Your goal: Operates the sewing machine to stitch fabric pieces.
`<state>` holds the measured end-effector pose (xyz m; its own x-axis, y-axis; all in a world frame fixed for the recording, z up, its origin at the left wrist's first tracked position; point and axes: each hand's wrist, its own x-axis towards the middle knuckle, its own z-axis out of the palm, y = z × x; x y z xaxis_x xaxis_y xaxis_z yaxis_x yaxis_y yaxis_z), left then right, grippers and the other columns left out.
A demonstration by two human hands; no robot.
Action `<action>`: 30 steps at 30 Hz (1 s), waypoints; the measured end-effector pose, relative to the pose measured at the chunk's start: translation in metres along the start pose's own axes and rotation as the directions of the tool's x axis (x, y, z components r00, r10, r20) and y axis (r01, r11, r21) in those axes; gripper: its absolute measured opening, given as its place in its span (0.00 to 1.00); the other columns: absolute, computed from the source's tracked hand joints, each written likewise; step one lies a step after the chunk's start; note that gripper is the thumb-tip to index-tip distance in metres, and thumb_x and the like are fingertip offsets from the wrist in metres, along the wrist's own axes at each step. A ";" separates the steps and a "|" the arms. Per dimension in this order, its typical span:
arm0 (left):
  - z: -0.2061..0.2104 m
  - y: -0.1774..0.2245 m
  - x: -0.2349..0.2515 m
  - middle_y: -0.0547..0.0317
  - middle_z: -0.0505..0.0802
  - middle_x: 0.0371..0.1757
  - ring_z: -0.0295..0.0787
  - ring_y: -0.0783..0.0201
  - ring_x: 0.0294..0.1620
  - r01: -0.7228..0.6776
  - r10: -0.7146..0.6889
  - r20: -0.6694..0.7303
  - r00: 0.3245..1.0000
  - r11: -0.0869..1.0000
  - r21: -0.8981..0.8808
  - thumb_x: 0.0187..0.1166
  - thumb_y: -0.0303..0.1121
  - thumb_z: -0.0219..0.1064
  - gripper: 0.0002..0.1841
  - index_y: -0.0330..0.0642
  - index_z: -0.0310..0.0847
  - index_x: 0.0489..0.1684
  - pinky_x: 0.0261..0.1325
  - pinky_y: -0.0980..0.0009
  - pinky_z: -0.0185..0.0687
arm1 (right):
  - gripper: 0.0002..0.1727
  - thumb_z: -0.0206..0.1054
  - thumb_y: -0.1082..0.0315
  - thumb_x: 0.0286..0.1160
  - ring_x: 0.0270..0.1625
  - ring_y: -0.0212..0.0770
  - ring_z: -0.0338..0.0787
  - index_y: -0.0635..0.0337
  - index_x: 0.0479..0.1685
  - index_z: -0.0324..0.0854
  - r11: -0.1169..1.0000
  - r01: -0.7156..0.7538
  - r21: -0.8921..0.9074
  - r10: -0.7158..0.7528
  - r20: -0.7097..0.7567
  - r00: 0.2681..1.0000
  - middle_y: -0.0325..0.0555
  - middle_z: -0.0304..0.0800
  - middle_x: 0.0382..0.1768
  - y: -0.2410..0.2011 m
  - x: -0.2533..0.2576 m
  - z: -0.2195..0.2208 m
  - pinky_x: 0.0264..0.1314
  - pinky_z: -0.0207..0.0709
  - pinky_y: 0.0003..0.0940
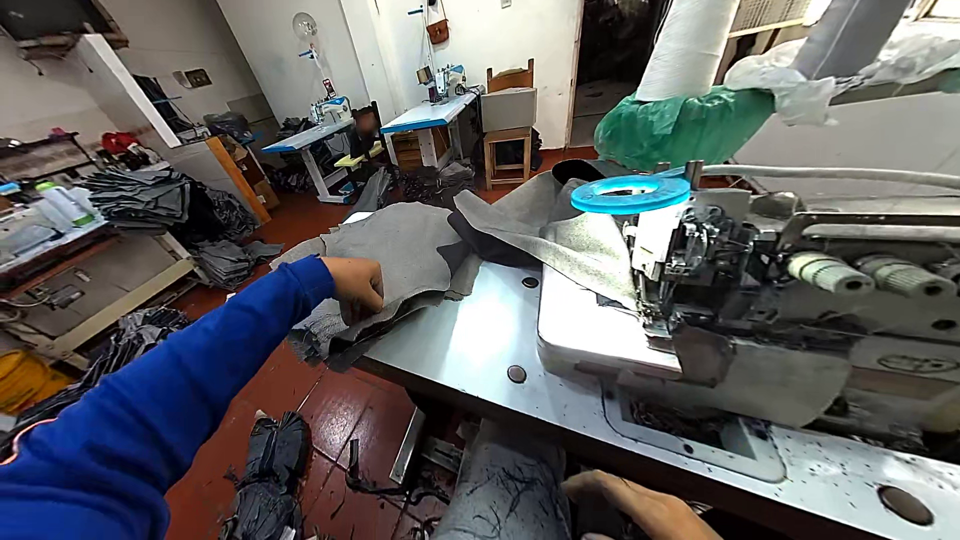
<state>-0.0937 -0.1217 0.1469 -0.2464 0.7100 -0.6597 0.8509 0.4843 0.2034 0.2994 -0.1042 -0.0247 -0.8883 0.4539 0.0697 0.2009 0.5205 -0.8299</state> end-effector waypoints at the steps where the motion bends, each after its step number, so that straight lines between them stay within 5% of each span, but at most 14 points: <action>1: -0.003 -0.005 0.004 0.46 0.91 0.34 0.90 0.61 0.32 -0.022 0.022 0.013 1.000 1.000 0.001 0.89 0.27 0.59 0.13 0.24 0.85 0.39 0.45 0.62 0.87 | 0.18 0.69 0.68 0.78 0.55 0.62 0.94 0.73 0.60 0.86 1.000 -0.003 0.000 0.003 0.009 1.000 0.66 0.93 0.52 0.000 0.001 0.001 0.65 0.83 0.55; 7: -0.005 -0.051 0.016 0.54 0.90 0.27 0.88 0.65 0.29 -0.239 0.242 0.003 0.970 0.960 -0.144 0.85 0.23 0.58 0.13 0.28 0.86 0.30 0.39 0.64 0.87 | 0.17 0.67 0.70 0.80 0.55 0.63 0.94 0.75 0.60 0.85 0.999 -0.037 -0.007 0.038 0.047 0.998 0.68 0.93 0.52 -0.002 0.001 -0.007 0.65 0.82 0.56; 10: -0.018 -0.055 -0.005 0.56 0.88 0.25 0.84 0.67 0.27 -0.377 0.341 -0.297 0.892 0.924 -0.071 0.85 0.23 0.57 0.14 0.28 0.85 0.30 0.38 0.65 0.84 | 0.17 0.67 0.72 0.79 0.57 0.63 0.94 0.76 0.60 0.84 0.999 -0.050 -0.011 0.050 0.055 0.997 0.69 0.93 0.53 -0.004 0.001 -0.013 0.67 0.81 0.56; 12: -0.030 -0.045 -0.027 0.63 0.85 0.24 0.79 0.75 0.26 -0.492 0.365 -0.560 0.744 0.866 -0.089 0.86 0.23 0.53 0.15 0.31 0.85 0.31 0.36 0.73 0.77 | 0.18 0.69 0.73 0.78 0.57 0.62 0.94 0.76 0.63 0.83 0.999 -0.043 0.006 0.042 0.039 0.998 0.67 0.93 0.53 -0.006 0.003 -0.016 0.67 0.82 0.55; 14: -0.030 -0.017 -0.048 0.74 0.86 0.21 0.81 0.83 0.23 -0.629 0.329 -0.698 0.636 0.745 -0.222 0.90 0.24 0.48 0.19 0.43 0.82 0.27 0.32 0.83 0.80 | 0.29 0.74 0.71 0.72 0.58 0.61 0.93 0.76 0.72 0.75 0.997 0.013 0.080 -0.011 -0.022 1.000 0.67 0.91 0.58 -0.012 0.009 -0.015 0.66 0.83 0.55; 16: -0.005 0.032 -0.067 0.73 0.88 0.19 0.82 0.82 0.20 -0.712 0.342 -0.702 0.624 0.620 -0.330 0.90 0.25 0.48 0.20 0.45 0.82 0.27 0.27 0.83 0.81 | 0.51 0.79 0.58 0.65 0.70 0.55 0.87 0.74 0.87 0.56 0.971 0.104 0.216 -0.083 -0.103 0.991 0.63 0.81 0.74 -0.024 0.020 -0.008 0.68 0.83 0.51; 18: 0.043 0.086 -0.068 0.67 0.88 0.19 0.86 0.76 0.18 -0.750 0.434 -0.629 0.645 0.514 -0.416 0.90 0.26 0.50 0.16 0.39 0.81 0.30 0.24 0.77 0.87 | 0.65 0.78 0.41 0.57 0.79 0.42 0.80 0.73 0.91 0.46 0.902 0.218 0.373 -0.128 -0.251 0.959 0.54 0.71 0.84 -0.043 0.035 0.009 0.70 0.82 0.41; 19: 0.070 0.111 -0.062 0.63 0.89 0.20 0.88 0.73 0.19 -0.751 0.469 -0.588 0.659 0.465 -0.470 0.91 0.26 0.50 0.15 0.36 0.80 0.33 0.25 0.75 0.90 | 0.62 0.79 0.43 0.57 0.76 0.34 0.82 0.75 0.88 0.52 0.838 0.285 0.465 -0.107 -0.372 0.922 0.48 0.77 0.80 -0.054 0.043 0.022 0.70 0.82 0.34; 21: 0.112 0.150 -0.035 0.60 0.89 0.22 0.89 0.72 0.21 -0.763 0.465 -0.607 0.645 0.433 -0.480 0.92 0.27 0.53 0.14 0.34 0.80 0.35 0.29 0.73 0.91 | 0.33 0.77 0.59 0.66 0.59 0.20 0.89 0.73 0.66 0.73 0.733 0.354 0.581 0.061 -0.574 0.816 0.35 0.91 0.57 -0.069 0.062 0.044 0.63 0.84 0.21; 22: 0.126 0.162 -0.014 0.62 0.91 0.26 0.89 0.74 0.25 -0.815 0.463 -0.684 0.563 0.449 -0.367 0.90 0.27 0.56 0.13 0.35 0.83 0.36 0.33 0.75 0.89 | 0.21 0.70 0.70 0.71 0.52 0.20 0.90 0.77 0.59 0.76 0.721 0.311 0.620 0.189 -0.607 0.772 0.39 0.91 0.49 -0.071 0.070 0.050 0.58 0.85 0.20; 23: 0.137 0.166 0.012 0.64 0.93 0.34 0.90 0.76 0.34 -0.875 0.500 -0.765 0.405 0.455 -0.165 0.87 0.28 0.59 0.11 0.36 0.88 0.39 0.41 0.76 0.87 | 0.14 0.63 0.77 0.74 0.47 0.22 0.90 0.77 0.55 0.78 0.700 0.228 0.676 0.331 -0.591 0.735 0.42 0.90 0.44 -0.066 0.076 0.053 0.54 0.86 0.21; 25: 0.148 0.160 0.058 0.52 0.91 0.67 0.85 0.60 0.71 -0.885 0.707 -0.698 0.115 0.393 0.252 0.83 0.31 0.62 0.14 0.37 0.91 0.57 0.76 0.62 0.78 | 0.09 0.58 0.80 0.78 0.42 0.25 0.91 0.74 0.48 0.82 0.671 0.143 0.727 0.450 -0.553 0.702 0.43 0.90 0.38 -0.045 0.074 0.055 0.50 0.88 0.24; 26: 0.152 0.152 0.073 0.50 0.87 0.75 0.77 0.54 0.82 -0.849 0.794 -0.604 0.064 0.362 0.385 0.85 0.35 0.60 0.18 0.40 0.88 0.66 0.85 0.56 0.69 | 0.09 0.58 0.79 0.77 0.42 0.24 0.90 0.72 0.48 0.82 0.676 0.144 0.722 0.425 -0.543 0.724 0.40 0.90 0.38 -0.033 0.065 0.055 0.51 0.86 0.24; 30: 0.164 0.118 0.085 0.62 0.87 0.77 0.75 0.61 0.84 -0.770 0.845 -0.531 0.063 0.380 0.513 0.90 0.46 0.51 0.24 0.48 0.83 0.75 0.88 0.57 0.65 | 0.14 0.57 0.71 0.78 0.50 0.25 0.92 0.63 0.57 0.79 0.575 0.190 0.795 0.310 -0.427 0.849 0.31 0.92 0.46 0.008 0.020 0.046 0.57 0.89 0.31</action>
<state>0.0622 -0.0883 -0.0039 0.4570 0.7252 0.5150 0.7506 -0.6251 0.2142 0.2641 -0.1243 -0.0556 -0.5158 0.8558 0.0387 -0.3819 -0.1893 -0.9046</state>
